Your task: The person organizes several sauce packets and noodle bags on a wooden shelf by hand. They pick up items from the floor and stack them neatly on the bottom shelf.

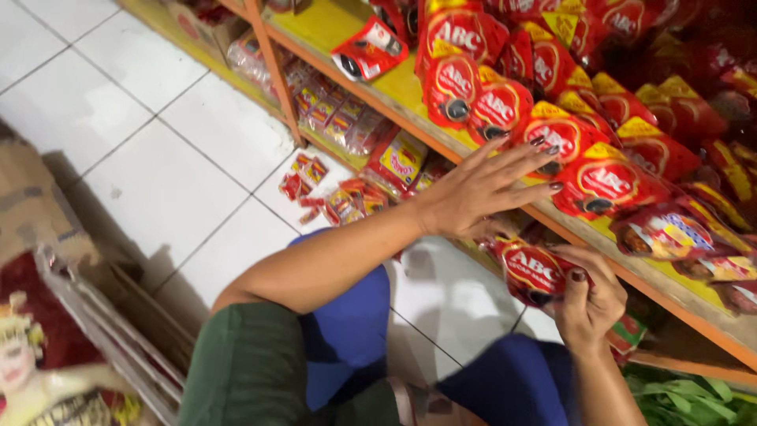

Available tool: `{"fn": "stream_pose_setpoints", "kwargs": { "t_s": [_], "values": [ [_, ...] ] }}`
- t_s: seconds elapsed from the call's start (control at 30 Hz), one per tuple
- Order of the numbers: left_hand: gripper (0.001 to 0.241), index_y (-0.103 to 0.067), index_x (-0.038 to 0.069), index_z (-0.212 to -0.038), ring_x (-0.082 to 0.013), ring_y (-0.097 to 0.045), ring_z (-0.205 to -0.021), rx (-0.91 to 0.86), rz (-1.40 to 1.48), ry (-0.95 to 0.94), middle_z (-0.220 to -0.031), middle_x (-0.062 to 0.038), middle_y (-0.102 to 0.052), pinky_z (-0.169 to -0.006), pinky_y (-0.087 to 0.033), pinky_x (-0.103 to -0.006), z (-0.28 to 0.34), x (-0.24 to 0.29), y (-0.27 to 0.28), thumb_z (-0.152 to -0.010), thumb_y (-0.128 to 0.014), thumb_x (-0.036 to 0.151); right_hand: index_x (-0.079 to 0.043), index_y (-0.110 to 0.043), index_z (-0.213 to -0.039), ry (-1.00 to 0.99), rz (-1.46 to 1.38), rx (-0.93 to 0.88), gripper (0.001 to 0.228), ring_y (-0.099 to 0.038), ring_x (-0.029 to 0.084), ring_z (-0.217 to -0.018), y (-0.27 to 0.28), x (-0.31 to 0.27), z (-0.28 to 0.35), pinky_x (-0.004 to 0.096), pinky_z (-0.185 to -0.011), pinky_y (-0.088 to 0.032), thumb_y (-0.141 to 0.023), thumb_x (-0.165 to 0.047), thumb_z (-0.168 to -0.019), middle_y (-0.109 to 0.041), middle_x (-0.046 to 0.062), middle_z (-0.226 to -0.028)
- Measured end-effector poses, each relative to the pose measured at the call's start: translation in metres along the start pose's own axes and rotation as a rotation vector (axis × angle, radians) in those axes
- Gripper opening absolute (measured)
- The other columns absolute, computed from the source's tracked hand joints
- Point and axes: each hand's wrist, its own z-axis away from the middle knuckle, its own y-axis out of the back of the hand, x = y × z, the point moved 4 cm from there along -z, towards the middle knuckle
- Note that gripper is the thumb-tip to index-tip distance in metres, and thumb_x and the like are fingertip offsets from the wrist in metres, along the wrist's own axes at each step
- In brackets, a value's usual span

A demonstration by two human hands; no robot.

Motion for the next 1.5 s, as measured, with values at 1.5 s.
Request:
{"fn": "stream_pose_setpoints", "kwargs": {
  "t_s": [1.5],
  "values": [
    [0.072, -0.054, 0.001, -0.139, -0.0378, -0.039, -0.141, -0.126, -0.712, 0.933, -0.148, -0.021, -0.048, -0.115, -0.020, -0.0645, 0.058, -0.190, 0.106, -0.090, -0.067, 0.052, 0.007, -0.068, -0.105, 0.161, -0.356, -0.209, 0.027, -0.069, 0.020, -0.092, -0.138, -0.027, -0.133, 0.031, -0.089, -0.054, -0.050, -0.013, -0.111, -0.073, 0.016, -0.105]
  ]
}}
